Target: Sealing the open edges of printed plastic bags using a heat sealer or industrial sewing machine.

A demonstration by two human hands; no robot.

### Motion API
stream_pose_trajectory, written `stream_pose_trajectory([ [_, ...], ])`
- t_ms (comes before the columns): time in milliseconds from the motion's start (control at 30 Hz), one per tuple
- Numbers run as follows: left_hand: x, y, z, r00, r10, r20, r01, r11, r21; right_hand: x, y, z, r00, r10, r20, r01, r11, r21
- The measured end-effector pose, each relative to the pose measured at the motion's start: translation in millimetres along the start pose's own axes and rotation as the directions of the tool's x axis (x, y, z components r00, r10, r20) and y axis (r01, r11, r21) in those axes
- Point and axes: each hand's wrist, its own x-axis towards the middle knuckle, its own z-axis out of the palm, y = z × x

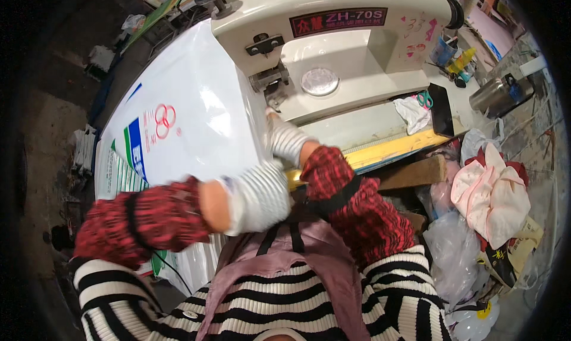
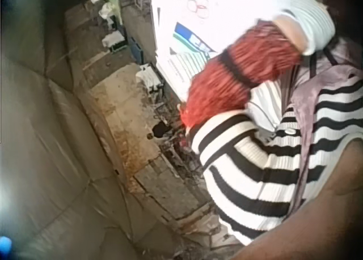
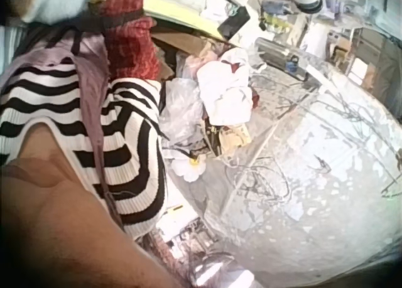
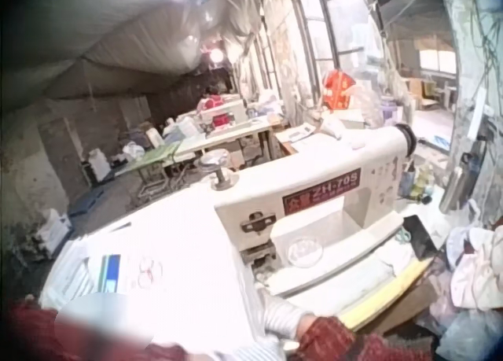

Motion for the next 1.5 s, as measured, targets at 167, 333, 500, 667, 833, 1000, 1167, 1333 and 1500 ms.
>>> stream_pose_trajectory([
  [167,-14.0,24.7,15.5,0.978,-0.022,0.208,0.069,0.973,-0.222,-39.2,-124.4,13.2,0.869,0.494,-0.006,-0.453,0.793,-0.407],
  [333,-30.3,14.6,-14.9,0.920,-0.253,0.298,0.249,0.967,0.052,-25.9,-141.1,-0.8,0.813,0.583,0.014,-0.458,0.653,-0.603],
  [500,-20.1,24.4,-3.7,0.806,-0.585,0.092,0.557,0.801,0.219,20.7,-122.8,-25.5,0.800,0.597,-0.057,-0.496,0.604,-0.624],
  [667,19.5,27.5,-6.9,0.851,-0.101,0.516,0.156,0.986,-0.065,-10.4,-107.1,1.0,0.849,0.528,-0.002,-0.516,0.830,-0.212],
  [833,-13.4,-2.7,-69.2,0.971,-0.040,0.237,0.091,0.974,-0.208,-27.0,-135.1,1.1,0.803,0.590,0.086,-0.479,0.725,-0.495],
  [1000,-82.0,-53.2,-64.6,0.919,-0.286,0.272,0.295,0.956,0.007,18.0,-100.9,-7.0,0.924,0.347,-0.164,-0.360,0.639,-0.680],
  [1167,-11.0,25.6,56.3,0.938,-0.338,0.070,0.343,0.885,-0.317,25.7,-121.4,-13.6,0.863,0.499,-0.080,-0.421,0.622,-0.660],
  [1333,7.1,45.5,32.6,0.968,-0.237,0.089,0.248,0.956,-0.158,-25.9,-121.8,12.2,0.886,0.456,-0.085,-0.451,0.803,-0.390],
  [1500,-18.1,-14.6,-36.1,0.979,0.012,0.204,-0.005,0.999,-0.035,-82.3,-0.1,57.2,0.971,0.156,-0.183,-0.147,0.987,0.060],
])
